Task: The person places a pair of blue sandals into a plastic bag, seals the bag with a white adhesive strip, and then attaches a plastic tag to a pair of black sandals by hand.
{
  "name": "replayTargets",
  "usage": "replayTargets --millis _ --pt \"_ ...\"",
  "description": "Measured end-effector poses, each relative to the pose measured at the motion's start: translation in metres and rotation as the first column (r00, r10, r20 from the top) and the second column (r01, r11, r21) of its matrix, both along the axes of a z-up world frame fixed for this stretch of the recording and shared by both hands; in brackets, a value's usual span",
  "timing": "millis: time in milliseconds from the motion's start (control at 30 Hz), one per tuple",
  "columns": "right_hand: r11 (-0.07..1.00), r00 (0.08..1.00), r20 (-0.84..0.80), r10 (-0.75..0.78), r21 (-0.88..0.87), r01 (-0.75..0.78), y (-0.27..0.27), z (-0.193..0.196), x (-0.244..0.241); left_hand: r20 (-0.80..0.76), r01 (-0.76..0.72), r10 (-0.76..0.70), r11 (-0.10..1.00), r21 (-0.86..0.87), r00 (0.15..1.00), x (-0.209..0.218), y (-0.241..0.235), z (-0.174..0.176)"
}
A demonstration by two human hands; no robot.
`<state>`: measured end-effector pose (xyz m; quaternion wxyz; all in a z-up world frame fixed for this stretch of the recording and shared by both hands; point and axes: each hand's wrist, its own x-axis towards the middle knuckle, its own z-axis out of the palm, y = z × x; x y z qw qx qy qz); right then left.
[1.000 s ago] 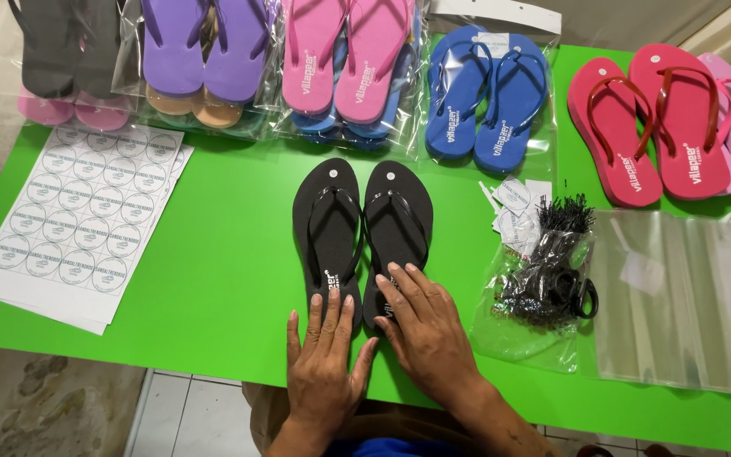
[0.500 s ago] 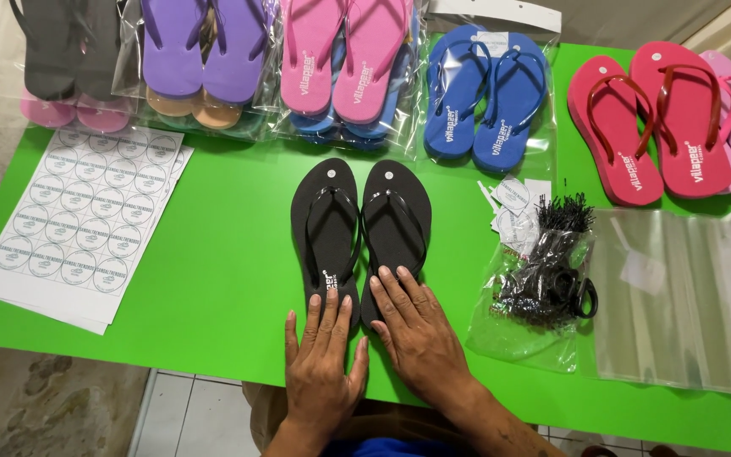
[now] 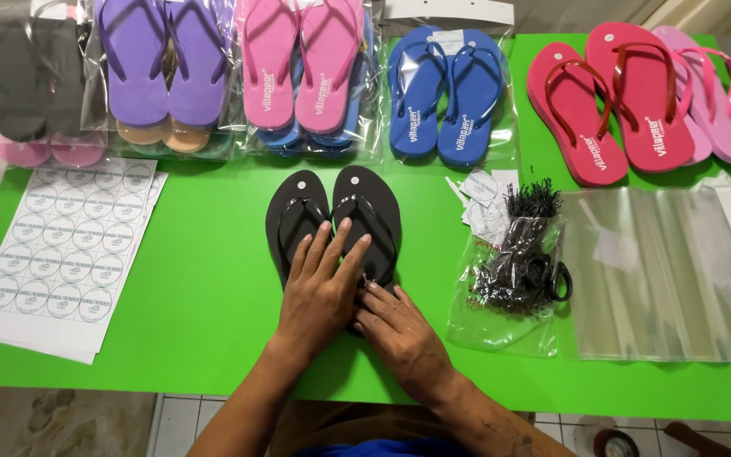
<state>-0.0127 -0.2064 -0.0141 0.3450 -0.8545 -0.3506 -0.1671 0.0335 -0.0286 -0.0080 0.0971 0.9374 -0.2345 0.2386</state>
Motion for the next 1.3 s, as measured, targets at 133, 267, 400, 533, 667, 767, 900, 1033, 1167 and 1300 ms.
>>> replayTargets --millis 133,267,400,533,667,767,900,1033,1167,1300 --pt "0.999 1.0 0.01 -0.008 0.034 0.008 0.001 -0.002 0.001 -0.03 -0.023 0.022 0.999 -0.03 0.999 0.01 -0.002 -0.011" --pt "0.999 1.0 -0.001 -0.013 0.031 0.013 0.001 -0.005 0.001 -0.118 -0.113 0.107 0.993 -0.042 0.987 0.009 -0.002 -0.012" --pt "1.0 1.0 0.001 -0.012 0.017 0.012 0.001 -0.006 0.001 -0.143 -0.117 0.109 0.992 -0.049 0.984 0.009 -0.001 -0.011" --pt "0.999 1.0 0.01 -0.024 0.021 0.024 0.001 -0.004 0.0 -0.153 -0.102 0.091 0.993 -0.066 0.984 0.008 -0.001 -0.013" --pt "0.999 0.998 0.046 -0.041 0.02 0.04 -0.001 0.005 0.002 -0.088 -0.052 0.041 0.99 -0.128 0.995 0.007 -0.001 -0.016" --pt "1.0 1.0 0.02 -0.011 -0.01 0.011 -0.017 0.012 0.011 -0.064 -0.044 0.034 0.987 -0.152 0.997 0.007 0.0 -0.019" --pt "0.988 0.978 -0.153 -0.142 0.039 0.149 -0.062 0.023 0.047 0.102 -0.065 0.086 0.98 -0.186 0.991 0.012 -0.001 -0.03" --pt "0.935 0.928 -0.154 -0.339 0.051 0.351 -0.137 0.045 0.094 0.142 -0.091 0.122 0.974 -0.21 0.982 0.01 -0.002 -0.035" --pt "0.723 0.77 -0.157 -0.619 0.269 0.636 -0.186 0.027 0.128 0.278 -0.077 0.134 0.975 -0.207 0.951 0.008 -0.002 -0.024" --pt "0.637 0.712 -0.231 -0.663 0.326 0.699 -0.216 -0.004 0.142 0.457 -0.041 0.148 0.971 -0.235 0.877 -0.005 -0.003 -0.01"
